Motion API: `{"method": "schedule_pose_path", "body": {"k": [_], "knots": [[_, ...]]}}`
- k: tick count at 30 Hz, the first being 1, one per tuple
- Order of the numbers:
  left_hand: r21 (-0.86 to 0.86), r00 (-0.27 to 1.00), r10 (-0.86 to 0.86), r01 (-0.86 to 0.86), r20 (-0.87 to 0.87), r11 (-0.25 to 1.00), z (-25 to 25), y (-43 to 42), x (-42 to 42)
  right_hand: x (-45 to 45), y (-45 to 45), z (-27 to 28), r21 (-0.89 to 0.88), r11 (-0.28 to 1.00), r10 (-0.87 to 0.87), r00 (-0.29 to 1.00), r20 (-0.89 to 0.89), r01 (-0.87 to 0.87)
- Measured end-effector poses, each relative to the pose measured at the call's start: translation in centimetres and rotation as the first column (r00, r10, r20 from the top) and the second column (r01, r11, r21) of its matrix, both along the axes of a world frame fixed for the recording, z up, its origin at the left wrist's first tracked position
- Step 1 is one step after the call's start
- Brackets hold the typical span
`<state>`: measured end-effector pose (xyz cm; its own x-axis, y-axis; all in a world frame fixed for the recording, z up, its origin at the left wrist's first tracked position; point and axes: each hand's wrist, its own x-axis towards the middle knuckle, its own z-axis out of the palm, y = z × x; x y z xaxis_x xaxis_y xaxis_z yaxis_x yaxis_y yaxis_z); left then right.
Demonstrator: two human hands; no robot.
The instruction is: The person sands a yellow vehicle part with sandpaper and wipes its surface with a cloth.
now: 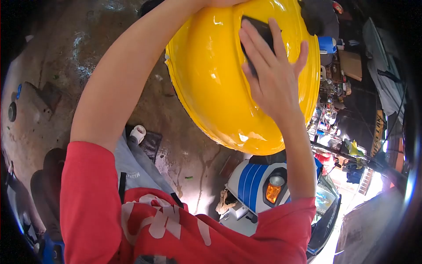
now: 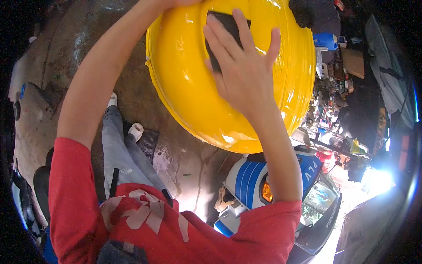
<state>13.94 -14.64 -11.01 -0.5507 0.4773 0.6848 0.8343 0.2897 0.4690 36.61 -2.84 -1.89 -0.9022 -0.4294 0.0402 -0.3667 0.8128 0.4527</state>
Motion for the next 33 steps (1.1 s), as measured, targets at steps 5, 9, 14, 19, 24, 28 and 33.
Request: {"method": "schedule_pose_path", "body": {"k": [5,9,14,19,24,28,33], "knots": [[0.098,0.995,-0.053,0.044,0.087,0.994,0.3,0.4,1.0,6.5,2.5,-0.5,-0.01,0.995,-0.093,0.991,0.099,0.095],[0.136,0.997,-0.01,-0.001,0.078,0.991,-0.4,1.0,0.8,-1.2,-0.9,0.3,0.017,0.998,-0.068,0.998,0.011,0.068],[0.145,0.995,-0.045,0.032,0.087,0.989,0.2,0.3,1.1,4.5,0.4,0.3,0.092,0.99,-0.115,0.992,0.058,0.109],[0.165,0.996,0.003,-0.017,0.088,0.986,-0.1,1.1,1.2,1.8,-0.7,0.4,0.049,0.994,-0.104,0.992,0.066,0.101],[0.189,0.995,-0.062,0.046,0.081,0.981,-0.7,1.2,0.6,2.9,-0.6,0.3,0.126,0.98,-0.166,0.981,0.101,0.153],[0.178,0.996,0.003,-0.02,0.093,0.984,0.1,0.8,1.5,10.3,4.2,-1.5,0.088,0.989,-0.128,0.985,0.112,0.119],[-0.003,0.992,-0.085,0.085,-0.096,0.996,-0.8,0.6,0.2,2.4,0.5,-0.1,0.011,0.995,-0.095,0.995,0.039,0.095]]}}
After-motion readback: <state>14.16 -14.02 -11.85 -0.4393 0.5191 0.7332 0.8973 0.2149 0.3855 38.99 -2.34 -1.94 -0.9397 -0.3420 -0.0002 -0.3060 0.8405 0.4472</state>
